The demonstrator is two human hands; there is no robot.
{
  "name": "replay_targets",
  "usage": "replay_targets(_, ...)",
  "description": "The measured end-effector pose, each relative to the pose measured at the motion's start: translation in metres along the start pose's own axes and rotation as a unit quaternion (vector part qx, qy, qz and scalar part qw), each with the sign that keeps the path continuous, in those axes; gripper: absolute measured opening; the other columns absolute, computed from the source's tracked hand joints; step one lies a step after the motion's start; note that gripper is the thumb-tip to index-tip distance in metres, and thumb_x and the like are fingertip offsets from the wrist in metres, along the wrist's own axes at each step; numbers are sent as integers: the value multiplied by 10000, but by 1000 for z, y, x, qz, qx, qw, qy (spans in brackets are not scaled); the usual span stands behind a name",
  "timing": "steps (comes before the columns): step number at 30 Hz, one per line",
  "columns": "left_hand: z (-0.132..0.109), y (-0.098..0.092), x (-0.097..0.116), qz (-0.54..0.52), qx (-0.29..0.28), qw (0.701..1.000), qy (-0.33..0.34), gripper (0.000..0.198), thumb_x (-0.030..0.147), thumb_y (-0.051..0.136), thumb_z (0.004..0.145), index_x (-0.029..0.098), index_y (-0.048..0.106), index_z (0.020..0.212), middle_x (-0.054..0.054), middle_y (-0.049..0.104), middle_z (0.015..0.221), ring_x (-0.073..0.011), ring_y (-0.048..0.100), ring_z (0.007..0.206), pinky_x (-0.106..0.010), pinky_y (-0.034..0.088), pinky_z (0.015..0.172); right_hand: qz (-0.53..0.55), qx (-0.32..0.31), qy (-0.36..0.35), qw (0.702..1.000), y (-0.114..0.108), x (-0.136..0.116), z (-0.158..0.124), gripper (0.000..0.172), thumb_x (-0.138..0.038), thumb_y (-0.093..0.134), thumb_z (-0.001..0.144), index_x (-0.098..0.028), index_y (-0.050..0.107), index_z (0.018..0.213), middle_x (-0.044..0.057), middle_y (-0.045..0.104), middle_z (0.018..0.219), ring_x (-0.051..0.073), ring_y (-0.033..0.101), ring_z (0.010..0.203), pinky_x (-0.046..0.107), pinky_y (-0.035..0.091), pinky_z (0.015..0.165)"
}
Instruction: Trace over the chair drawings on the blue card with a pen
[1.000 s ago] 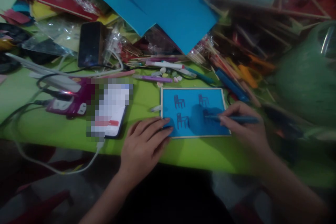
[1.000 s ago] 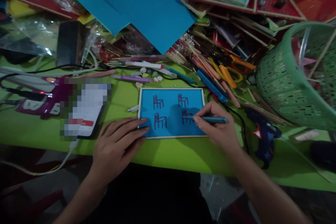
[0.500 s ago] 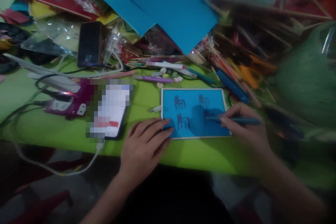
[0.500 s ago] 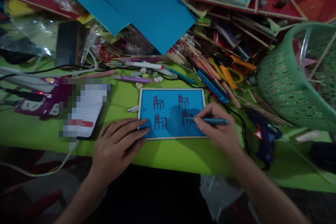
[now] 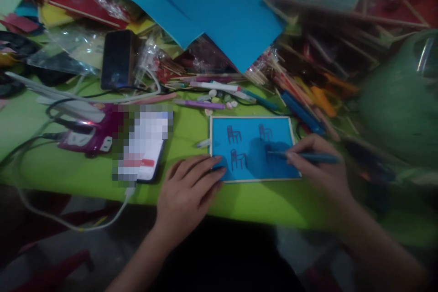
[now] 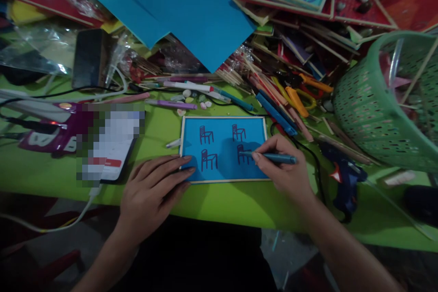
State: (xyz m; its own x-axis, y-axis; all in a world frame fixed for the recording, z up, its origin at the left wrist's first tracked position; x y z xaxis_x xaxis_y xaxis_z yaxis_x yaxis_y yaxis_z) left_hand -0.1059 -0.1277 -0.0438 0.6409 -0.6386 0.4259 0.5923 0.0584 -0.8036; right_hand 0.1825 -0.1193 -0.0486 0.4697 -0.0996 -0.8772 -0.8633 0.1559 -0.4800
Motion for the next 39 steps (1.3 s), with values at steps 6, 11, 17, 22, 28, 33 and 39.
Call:
replay_targets(6,0,0,0,0,2,1000,2,184,190,668,1002,247,728,1166,-20,774,1259,-264,675,1182,-443,471,930,7,3,1,1000,1,-2,0,166,-332,792,863,-236,662,823,-29,668,713,145,585,627,266,428,577)
replay_targets(11,0,0,0,3,1,1000,-1,187,190,663,1005,252,726,1169,-20,774,1258,-262,678,1182,-442,472,933,12,-7,4,1000,1,-3,-1,166,-336,793,861,-236,666,823,-32,659,697,137,557,607,265,409,565)
replay_targets(17,0,0,0,8,-5,1000,-1,188,201,656,1010,257,725,1176,-22,773,1266,-264,680,1181,-435,469,924,3,12,-14,1000,-2,-1,0,151,-309,777,872,-241,649,829,-43,645,738,139,563,657,269,415,600)
replay_targets(22,0,0,0,7,-3,1000,-1,184,196,661,1004,246,731,1167,-27,777,1256,-268,684,1171,-437,471,928,1,20,-19,1000,-3,-1,1,148,-287,777,861,-249,643,814,-53,626,723,135,535,644,264,394,585)
replay_targets(28,0,0,0,9,-2,1000,-1,188,195,667,1000,254,729,1168,-18,777,1256,-259,681,1177,-432,473,934,9,10,-6,1000,-1,0,-1,142,-321,773,859,-256,655,813,-43,630,709,147,535,626,278,394,576)
replay_targets(33,0,-1,0,9,1,1000,0,189,190,673,992,252,730,1161,-20,776,1255,-261,683,1174,-438,481,932,12,10,1,1000,-2,0,0,140,-309,778,856,-253,655,818,-36,630,716,149,528,626,284,392,575)
replay_targets(39,1,-1,0,9,4,1000,-1,201,197,654,999,271,729,1171,-14,778,1249,-257,684,1166,-434,486,920,18,19,6,1000,-5,0,-1,153,-319,788,862,-251,659,815,-29,641,726,159,552,659,292,414,599)
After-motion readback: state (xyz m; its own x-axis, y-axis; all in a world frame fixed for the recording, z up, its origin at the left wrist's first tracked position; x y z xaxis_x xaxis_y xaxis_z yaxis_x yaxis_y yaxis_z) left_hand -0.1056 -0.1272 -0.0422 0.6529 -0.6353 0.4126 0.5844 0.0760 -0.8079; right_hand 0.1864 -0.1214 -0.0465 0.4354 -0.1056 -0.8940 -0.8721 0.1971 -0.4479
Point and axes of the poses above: each hand's wrist, its own z-axis towards the middle knuckle, its own y-axis out of the palm, x = y × z, the point moved 6 cm from there along z, towards the middle knuckle
